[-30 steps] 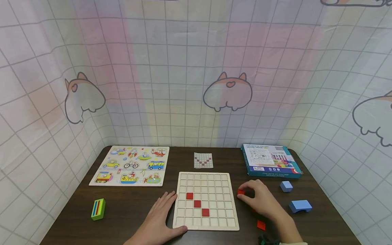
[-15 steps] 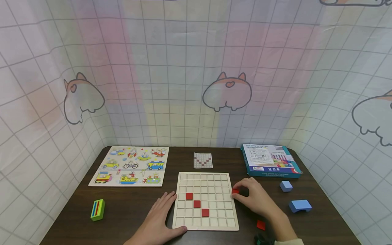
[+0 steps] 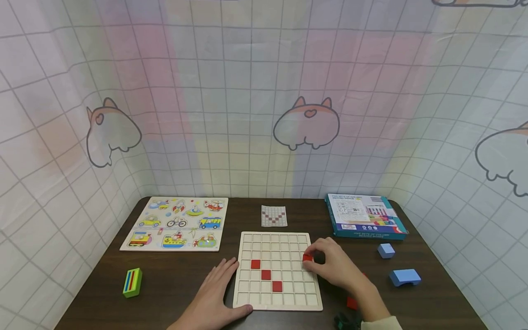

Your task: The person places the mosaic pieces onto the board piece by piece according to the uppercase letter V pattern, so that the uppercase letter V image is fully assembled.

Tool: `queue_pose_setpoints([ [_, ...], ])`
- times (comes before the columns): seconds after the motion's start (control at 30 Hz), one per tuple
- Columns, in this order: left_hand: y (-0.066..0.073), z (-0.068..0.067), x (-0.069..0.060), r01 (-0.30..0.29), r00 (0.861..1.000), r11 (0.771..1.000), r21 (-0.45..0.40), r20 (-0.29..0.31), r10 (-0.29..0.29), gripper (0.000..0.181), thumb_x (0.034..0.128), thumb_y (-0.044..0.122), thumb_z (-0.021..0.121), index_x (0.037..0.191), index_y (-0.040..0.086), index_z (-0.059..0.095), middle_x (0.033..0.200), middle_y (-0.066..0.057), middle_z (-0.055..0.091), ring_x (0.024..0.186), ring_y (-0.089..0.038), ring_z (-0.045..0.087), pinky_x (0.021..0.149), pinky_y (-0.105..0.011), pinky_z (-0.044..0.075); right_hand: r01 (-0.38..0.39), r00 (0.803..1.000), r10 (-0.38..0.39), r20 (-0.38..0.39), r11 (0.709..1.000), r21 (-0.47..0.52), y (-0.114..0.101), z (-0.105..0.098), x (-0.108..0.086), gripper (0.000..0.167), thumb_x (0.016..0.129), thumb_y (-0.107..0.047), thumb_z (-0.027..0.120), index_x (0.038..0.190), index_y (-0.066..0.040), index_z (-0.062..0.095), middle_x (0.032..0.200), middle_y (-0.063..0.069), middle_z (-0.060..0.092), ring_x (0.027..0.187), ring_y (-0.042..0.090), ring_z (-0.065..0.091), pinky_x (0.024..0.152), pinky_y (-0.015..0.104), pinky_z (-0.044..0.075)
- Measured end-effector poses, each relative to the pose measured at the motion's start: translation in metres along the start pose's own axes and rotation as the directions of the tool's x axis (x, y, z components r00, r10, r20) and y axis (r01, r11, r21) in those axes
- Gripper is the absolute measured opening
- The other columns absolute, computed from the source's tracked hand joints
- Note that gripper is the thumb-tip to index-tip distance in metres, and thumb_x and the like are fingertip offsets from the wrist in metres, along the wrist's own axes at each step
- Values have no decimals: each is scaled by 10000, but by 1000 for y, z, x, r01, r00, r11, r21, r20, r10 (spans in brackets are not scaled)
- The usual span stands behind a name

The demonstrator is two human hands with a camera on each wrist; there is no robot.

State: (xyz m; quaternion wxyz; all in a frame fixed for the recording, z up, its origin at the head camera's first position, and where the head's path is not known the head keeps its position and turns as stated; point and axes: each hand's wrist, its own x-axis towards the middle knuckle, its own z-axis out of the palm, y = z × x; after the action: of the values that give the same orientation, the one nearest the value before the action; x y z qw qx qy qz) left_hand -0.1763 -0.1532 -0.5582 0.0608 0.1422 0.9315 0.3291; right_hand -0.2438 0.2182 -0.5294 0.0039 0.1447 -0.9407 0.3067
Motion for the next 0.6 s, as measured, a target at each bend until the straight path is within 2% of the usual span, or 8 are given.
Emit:
queue_pose_setpoints([
  [0.23,-1,0,0,-3,1000,1000,-2,-2,3,1213,790,811,841,1718,156,414,1807,-56,374,1715,-394,251,1387,-676,205,56,998,-56,-6,998,4,-9,7,3,164,957,-361,895,1081,-316,798,1092,-171,707,1088,149,573,950,368,566],
  [0.4,-2,1,0,-12,1000,1000,5,-8,12,1214,793,804,844,1718,147,413,1807,-60,373,1715,-394,252,1387,-672,209,61,998,-61,1,998,17,-14,11,5,162,951,-360,898,1070,-320,796,1092,-179,701,1082,135,566,947,360,563],
  [0.6,-3,1,1,-14,1000,1000,5,-9,14,1217,789,806,846,1717,145,416,1804,-63,379,1712,-397,260,1383,-678,218,68,998,-69,9,997,35,-18,16,7,167,941,-338,912,1058,-322,794,1059,-168,694,1048,162,566,875,306,527],
])
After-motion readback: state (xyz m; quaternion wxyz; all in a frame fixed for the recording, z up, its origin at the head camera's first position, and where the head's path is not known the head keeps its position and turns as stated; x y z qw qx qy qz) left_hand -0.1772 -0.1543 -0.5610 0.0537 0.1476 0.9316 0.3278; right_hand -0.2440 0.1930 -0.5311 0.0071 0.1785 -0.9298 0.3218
